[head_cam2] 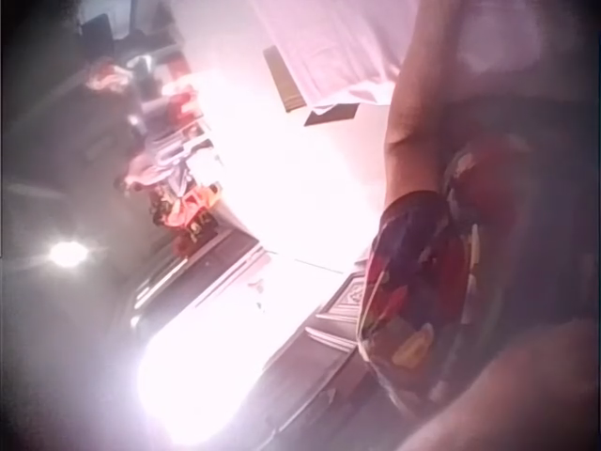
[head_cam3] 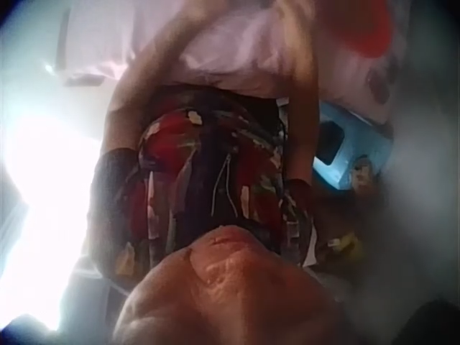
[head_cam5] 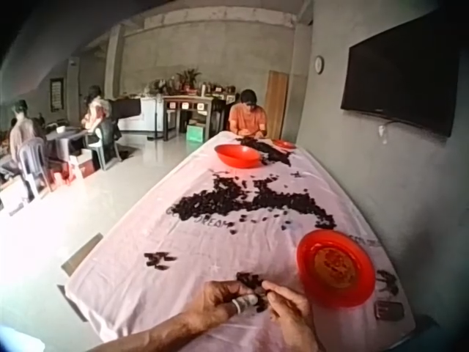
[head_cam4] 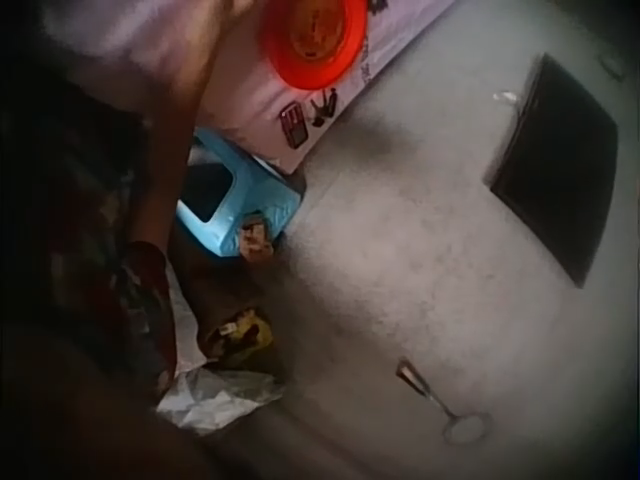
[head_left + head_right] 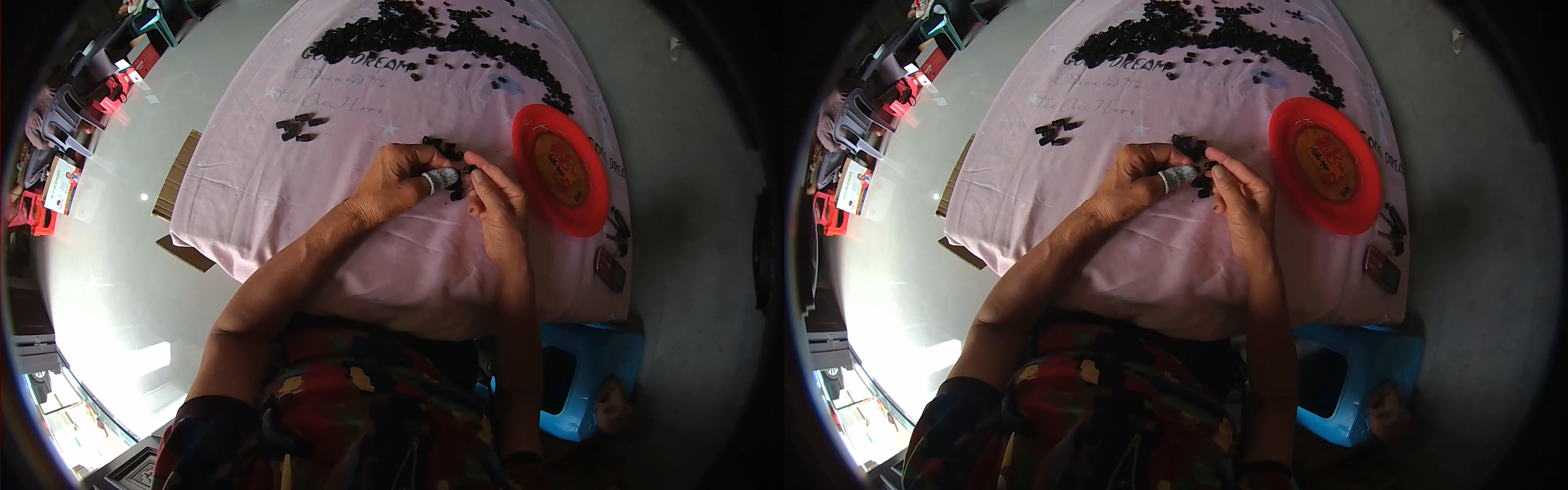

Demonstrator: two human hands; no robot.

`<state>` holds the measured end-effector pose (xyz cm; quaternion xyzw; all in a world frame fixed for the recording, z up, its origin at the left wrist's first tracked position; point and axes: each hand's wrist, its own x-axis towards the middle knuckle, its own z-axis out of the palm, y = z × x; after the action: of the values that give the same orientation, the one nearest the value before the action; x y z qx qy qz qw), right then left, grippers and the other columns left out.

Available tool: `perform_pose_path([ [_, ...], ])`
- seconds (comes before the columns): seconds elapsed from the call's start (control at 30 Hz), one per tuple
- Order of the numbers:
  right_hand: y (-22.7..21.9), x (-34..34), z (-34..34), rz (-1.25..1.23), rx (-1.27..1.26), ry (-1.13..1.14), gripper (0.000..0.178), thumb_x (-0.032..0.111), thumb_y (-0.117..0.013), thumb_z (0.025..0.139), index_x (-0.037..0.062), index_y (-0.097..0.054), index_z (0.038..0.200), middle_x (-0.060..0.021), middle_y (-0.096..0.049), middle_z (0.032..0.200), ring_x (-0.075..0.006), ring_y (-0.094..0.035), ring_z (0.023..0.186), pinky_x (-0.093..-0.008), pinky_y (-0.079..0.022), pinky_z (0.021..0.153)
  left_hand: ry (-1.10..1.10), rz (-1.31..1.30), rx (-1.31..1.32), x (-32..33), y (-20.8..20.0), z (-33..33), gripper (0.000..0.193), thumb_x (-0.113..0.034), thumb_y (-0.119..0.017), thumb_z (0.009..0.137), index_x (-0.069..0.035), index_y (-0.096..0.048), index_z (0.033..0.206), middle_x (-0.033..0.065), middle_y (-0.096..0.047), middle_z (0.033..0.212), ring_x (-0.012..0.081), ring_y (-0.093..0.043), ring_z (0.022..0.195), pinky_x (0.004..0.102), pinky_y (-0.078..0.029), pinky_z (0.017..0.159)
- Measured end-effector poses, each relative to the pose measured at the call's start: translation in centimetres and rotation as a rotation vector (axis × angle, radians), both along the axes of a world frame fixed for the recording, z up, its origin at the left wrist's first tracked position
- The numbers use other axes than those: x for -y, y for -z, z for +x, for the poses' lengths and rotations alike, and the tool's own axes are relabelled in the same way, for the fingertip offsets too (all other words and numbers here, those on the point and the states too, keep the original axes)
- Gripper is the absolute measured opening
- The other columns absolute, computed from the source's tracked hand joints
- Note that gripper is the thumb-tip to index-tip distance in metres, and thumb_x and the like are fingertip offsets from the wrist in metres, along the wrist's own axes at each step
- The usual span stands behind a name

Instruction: The person assembles small black components together by hand at a table.

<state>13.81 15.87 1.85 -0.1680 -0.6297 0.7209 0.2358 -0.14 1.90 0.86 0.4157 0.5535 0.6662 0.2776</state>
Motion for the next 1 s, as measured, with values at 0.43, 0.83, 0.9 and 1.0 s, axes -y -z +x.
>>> perform_pose_path([
  [0.43,0.2,0.5,0.0,0.221,-0.012,0.01,0.03,0.016,-0.066,0.096,0.0048,-0.067,0.124,0.0023,-0.067,0.091,0.0009,-0.043,0.067,-0.0159,-0.036,0.059,-0.015,-0.061,-0.185,0.1,0.1,-0.5,0.015,0.003,-0.065,0.09,0.001,-0.071,0.104,0.002,-0.071,0.094,0.0067,-0.062,0.091,0.0241,-0.049,0.083],
  [0.83,1.3,0.6,-0.4,0.254,-0.173,0.017,0.022,0.009,-0.066,0.095,0.0019,-0.066,0.116,0.0006,-0.068,0.099,0.0003,-0.054,0.079,-0.0141,-0.037,0.063,-0.014,0.006,-0.208,0.1,0.2,-0.9,0.016,0.002,-0.067,0.089,0.0,-0.072,0.104,0.0041,-0.073,0.094,0.0093,-0.065,0.089,0.0256,-0.051,0.082],
  [0.9,1.1,0.7,-0.4,0.258,-0.169,0.016,0.022,0.009,-0.066,0.096,0.0021,-0.066,0.116,0.0003,-0.068,0.098,0.0002,-0.054,0.079,-0.0143,-0.037,0.063,-0.021,0.017,-0.197,0.2,0.1,-1.0,0.018,0.004,-0.067,0.088,0.0,-0.073,0.104,0.0065,-0.074,0.094,0.0118,-0.067,0.089,0.0272,-0.053,0.082],
  [1.0,0.4,0.8,0.1,0.259,-0.131,0.02,0.023,0.011,-0.066,0.096,0.0024,-0.066,0.117,0.0001,-0.069,0.097,0.0003,-0.054,0.079,-0.0149,-0.037,0.062,0.067,0.062,0.048,0.2,-0.2,-0.9,0.019,0.005,-0.065,0.088,0.0,-0.073,0.105,0.0056,-0.073,0.092,0.0117,-0.067,0.084,0.025,-0.053,0.079],
])
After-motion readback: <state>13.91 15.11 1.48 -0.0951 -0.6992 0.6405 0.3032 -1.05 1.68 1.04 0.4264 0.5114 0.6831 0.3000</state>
